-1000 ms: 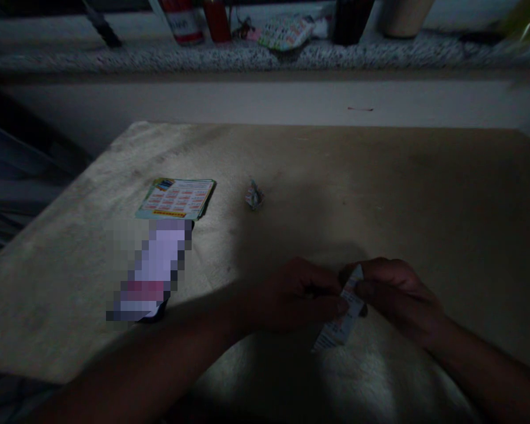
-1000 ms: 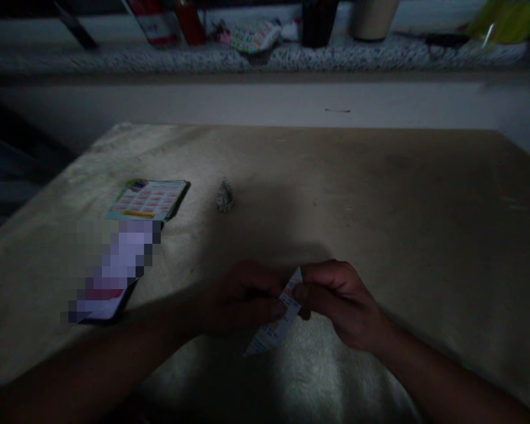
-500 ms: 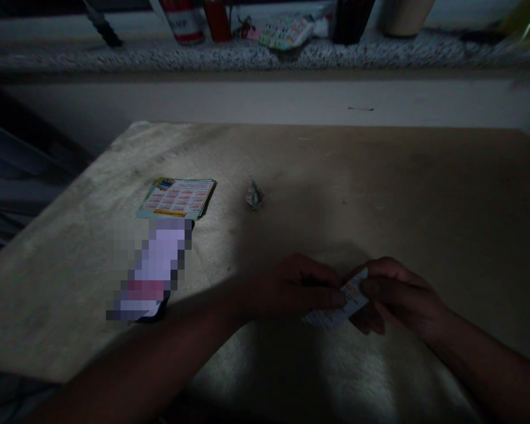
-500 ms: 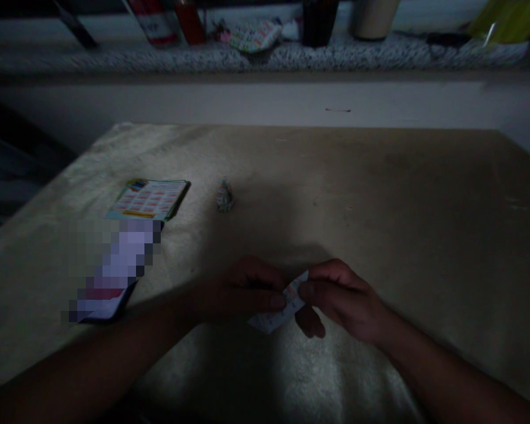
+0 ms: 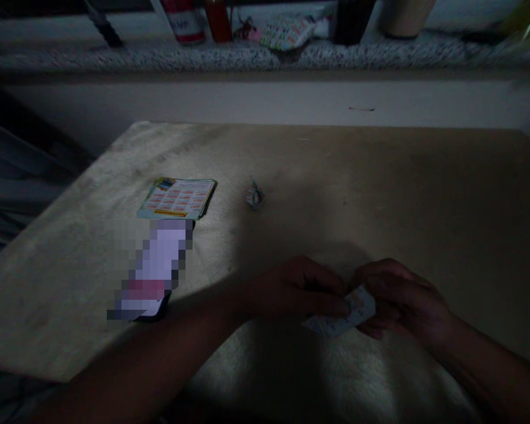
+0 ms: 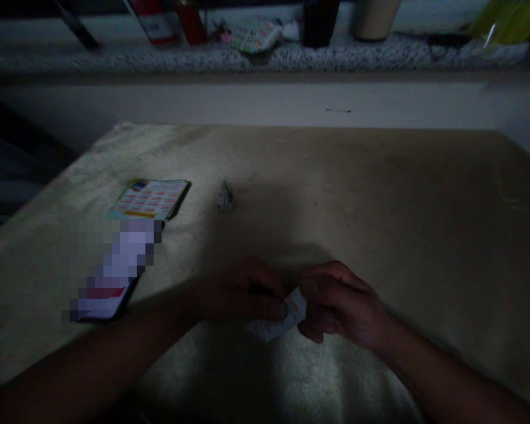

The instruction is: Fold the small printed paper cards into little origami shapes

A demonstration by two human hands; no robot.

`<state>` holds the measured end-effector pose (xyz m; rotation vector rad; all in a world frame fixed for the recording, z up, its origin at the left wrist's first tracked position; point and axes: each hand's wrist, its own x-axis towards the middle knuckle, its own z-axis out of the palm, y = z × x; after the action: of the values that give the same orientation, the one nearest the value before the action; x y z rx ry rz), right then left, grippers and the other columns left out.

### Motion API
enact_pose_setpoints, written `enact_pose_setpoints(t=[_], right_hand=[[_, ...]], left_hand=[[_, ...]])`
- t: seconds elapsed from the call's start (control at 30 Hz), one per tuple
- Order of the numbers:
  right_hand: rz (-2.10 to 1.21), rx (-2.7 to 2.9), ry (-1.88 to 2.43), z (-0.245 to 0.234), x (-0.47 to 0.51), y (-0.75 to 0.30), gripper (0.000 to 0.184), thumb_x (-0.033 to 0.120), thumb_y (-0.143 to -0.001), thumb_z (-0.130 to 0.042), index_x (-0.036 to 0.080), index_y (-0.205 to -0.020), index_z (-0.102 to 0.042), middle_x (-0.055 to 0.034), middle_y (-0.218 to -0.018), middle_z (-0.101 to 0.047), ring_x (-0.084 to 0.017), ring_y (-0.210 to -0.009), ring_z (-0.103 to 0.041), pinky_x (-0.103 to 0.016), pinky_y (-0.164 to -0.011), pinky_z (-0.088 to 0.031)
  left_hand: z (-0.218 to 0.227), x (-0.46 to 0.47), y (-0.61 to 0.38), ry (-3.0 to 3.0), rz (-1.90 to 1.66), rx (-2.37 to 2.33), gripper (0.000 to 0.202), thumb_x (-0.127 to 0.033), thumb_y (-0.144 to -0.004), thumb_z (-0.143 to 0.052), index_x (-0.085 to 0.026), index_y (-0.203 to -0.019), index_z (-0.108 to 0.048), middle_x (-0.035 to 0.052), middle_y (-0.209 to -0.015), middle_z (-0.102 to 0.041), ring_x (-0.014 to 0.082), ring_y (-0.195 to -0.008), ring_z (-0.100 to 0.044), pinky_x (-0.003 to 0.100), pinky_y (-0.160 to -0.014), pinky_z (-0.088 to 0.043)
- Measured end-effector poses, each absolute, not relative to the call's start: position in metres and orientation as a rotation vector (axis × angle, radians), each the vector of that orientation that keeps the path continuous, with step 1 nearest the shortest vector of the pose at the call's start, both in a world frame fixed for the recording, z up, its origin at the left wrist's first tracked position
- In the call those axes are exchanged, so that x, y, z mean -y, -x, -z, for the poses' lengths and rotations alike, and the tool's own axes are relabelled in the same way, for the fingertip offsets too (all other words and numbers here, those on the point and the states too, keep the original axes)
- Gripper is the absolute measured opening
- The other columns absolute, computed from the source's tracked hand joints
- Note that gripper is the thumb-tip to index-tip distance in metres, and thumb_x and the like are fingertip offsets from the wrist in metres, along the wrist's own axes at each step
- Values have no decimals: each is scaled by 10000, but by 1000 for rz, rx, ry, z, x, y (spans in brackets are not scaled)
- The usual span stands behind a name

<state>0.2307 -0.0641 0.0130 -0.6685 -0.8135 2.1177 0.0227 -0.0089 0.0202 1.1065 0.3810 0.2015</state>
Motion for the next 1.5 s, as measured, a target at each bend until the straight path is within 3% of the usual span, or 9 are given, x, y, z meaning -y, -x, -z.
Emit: enact_pose_setpoints(t=[0.23,0.4,0.5,0.57,0.7,0.87,0.97,1.13,1.5], right_hand=[[-2005,890,703,-11,61,-230,372,383,-924,-573,182,-613,-541,77,-445,-347,-89,-384,-353,-254,-436,-434],[-1138,1334,1028,-9,60,-232,63,236,-908,-662,206,-963,-667,-11,-757,-627,-135,-656,-600,-266,-606,-515],[-616,1692,1029,-8,60,-234,394,113,-822,-735,243,-1185,-653,-76,-1070,-657,-204,-962,-653,-345,-808,-554],[-443,1874,956,-11,59,-234,397,97,-811,-737,236,-1179,-678,-100,-1136,-657,-229,-1009,-660,-353,-789,-569],[-386,1924,825,-21,57,-233,294,64,-837,-687,225,-1081,-725,-59,-867,-698,-207,-795,-676,-360,-658,-570],[-420,1895,848,-21,56,-233,349,6,-799,-685,219,-1075,-710,-52,-826,-682,-207,-765,-656,-364,-628,-554],[-417,1880,849,-18,57,-233,360,3,-782,-681,222,-1067,-704,-45,-813,-678,-207,-750,-651,-364,-618,-546],[-451,1886,872,-20,59,-230,348,19,-771,-689,210,-1061,-700,-55,-819,-683,-215,-750,-657,-378,-632,-555],[-354,1932,850,-24,62,-230,371,-11,-747,-715,208,-1046,-712,-41,-772,-691,-202,-696,-652,-382,-624,-545]], left_hand=[[-16,10,-23,-1014,-271,-449,289,-376,-815,-755,-101,-785,-672,-16,-646,-564,69,-546,-480,203,-522,-363],[-15,10,-24,-722,-374,-509,297,-382,-743,-761,-115,-720,-633,-8,-541,-574,74,-419,-463,207,-431,-329],[-13,9,-25,-650,-301,-426,272,-364,-755,-721,-122,-707,-606,-6,-524,-555,84,-397,-451,224,-425,-349],[-13,8,-25,-642,-225,-394,274,-368,-760,-707,-127,-705,-590,-18,-524,-523,85,-403,-442,229,-429,-344],[-20,1,-17,-870,-177,-443,309,-406,-835,-664,-111,-752,-627,-13,-587,-547,82,-468,-458,242,-506,-386],[-38,-1,-8,-1621,-544,-612,293,-364,-924,-619,-117,-1050,-714,66,-950,-723,153,-873,-653,264,-792,-493],[-39,6,-9,-2006,-705,-640,246,-319,-878,-695,-120,-1016,-732,60,-897,-757,144,-794,-683,236,-728,-496],[-31,14,-12,-2353,-812,-599,198,-248,-973,-567,-135,-991,-727,43,-834,-768,117,-716,-690,208,-679,-491],[-31,17,-15,-2450,-892,-624,212,-231,-971,-566,-111,-925,-735,11,-667,-699,83,-561,-596,188,-566,-402]])
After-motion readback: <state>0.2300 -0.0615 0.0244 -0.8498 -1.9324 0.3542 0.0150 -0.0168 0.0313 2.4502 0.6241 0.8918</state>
